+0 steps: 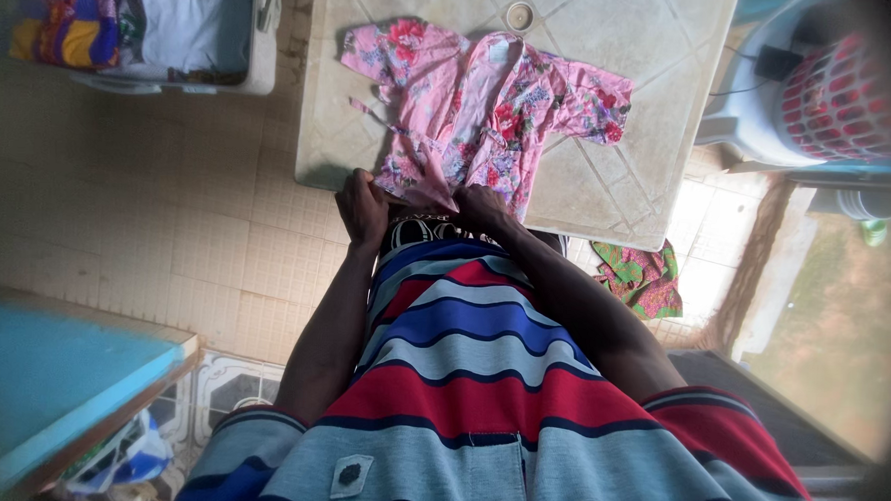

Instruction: The person folds a floral patterned shirt on a table and places it into a suitcase, then takes a red plaid shirt from a laundry basket and begins folding it by hand.

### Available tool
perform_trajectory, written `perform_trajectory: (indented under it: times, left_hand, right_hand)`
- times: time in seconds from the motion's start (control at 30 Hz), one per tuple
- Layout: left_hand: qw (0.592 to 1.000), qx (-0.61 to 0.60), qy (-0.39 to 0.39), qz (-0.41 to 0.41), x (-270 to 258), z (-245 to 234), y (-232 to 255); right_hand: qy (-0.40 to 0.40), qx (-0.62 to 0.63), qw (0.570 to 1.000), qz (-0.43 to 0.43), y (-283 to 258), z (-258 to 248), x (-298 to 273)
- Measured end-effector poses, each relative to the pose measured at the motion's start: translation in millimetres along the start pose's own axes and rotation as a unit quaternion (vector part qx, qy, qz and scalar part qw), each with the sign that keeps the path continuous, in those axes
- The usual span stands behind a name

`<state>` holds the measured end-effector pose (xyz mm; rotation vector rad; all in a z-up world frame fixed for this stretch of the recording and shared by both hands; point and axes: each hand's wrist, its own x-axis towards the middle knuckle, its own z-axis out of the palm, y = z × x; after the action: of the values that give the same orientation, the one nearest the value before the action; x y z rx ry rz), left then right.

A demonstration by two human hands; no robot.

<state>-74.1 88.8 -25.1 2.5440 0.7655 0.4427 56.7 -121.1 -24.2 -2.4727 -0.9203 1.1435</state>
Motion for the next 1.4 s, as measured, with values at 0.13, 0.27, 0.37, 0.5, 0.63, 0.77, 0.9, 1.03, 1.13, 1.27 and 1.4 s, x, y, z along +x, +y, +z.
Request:
perform_trajectory:
  times: [0.13, 0.27, 0.37, 0.5, 0.63, 0.77, 0.9, 1.03, 1.13, 1.27, 1.4]
  left_hand:
    - [0.999, -0.053, 0.003, -0.002, -0.4, -8.4, 5.8]
    - [0.996, -0.081, -0.021, -0.018, 5.8, -22.2, 17.5]
    - [0.997, -0.072, -0.028, -0.001, 5.0, -29.6, 21.9]
    - [0.999, -0.034, -0.022, 0.035, 13.7, -35.6, 24.5]
    - [0.998, -0.049, -0.018, 0.029, 11.2, -41.2, 21.9]
    - [0.998, -0.033, -0.043, 0.029, 8.7, -38.6, 20.7]
    - [0.998, -0.008, -0.035, 0.06, -2.3, -36.7, 17.8]
    - [0.998, -0.042, -0.016, 0.053, -1.3, -34.8, 22.5]
    - [0.995, -0.089, -0.031, 0.023, -5.5, -39.5, 22.8]
    - [0.998, -0.055, 0.0, 0.034, -7.7, -40.8, 24.1]
    - [0.999, -0.021, 0.026, 0.028, -7.4, -30.6, 22.9]
  right_hand:
    - [0.035, 0.052, 0.997, 0.033, -10.3, -7.9, 1.0]
    - [0.279, 0.085, 0.956, -0.023, -14.3, -14.6, 29.2]
    - [0.241, 0.052, 0.968, -0.04, -25.3, -24.9, 53.5]
    - [0.163, 0.064, 0.984, -0.036, -34.0, -28.7, 56.3]
    - [0.245, 0.047, 0.964, -0.093, -6.6, -15.6, 54.9]
    - [0.251, 0.083, 0.963, -0.055, 15.5, -12.4, 67.7]
    - [0.281, 0.052, 0.956, -0.064, 28.1, -28.4, 80.3]
    - [0.241, 0.04, 0.97, 0.005, 42.9, -56.1, 90.1]
    - [0.315, 0.057, 0.948, -0.005, 56.9, -48.1, 88.0]
    - [0.472, 0.112, 0.874, 0.021, 78.2, -40.8, 90.0]
    - [0.469, 0.472, 0.742, 0.081, 107.4, -32.7, 77.9]
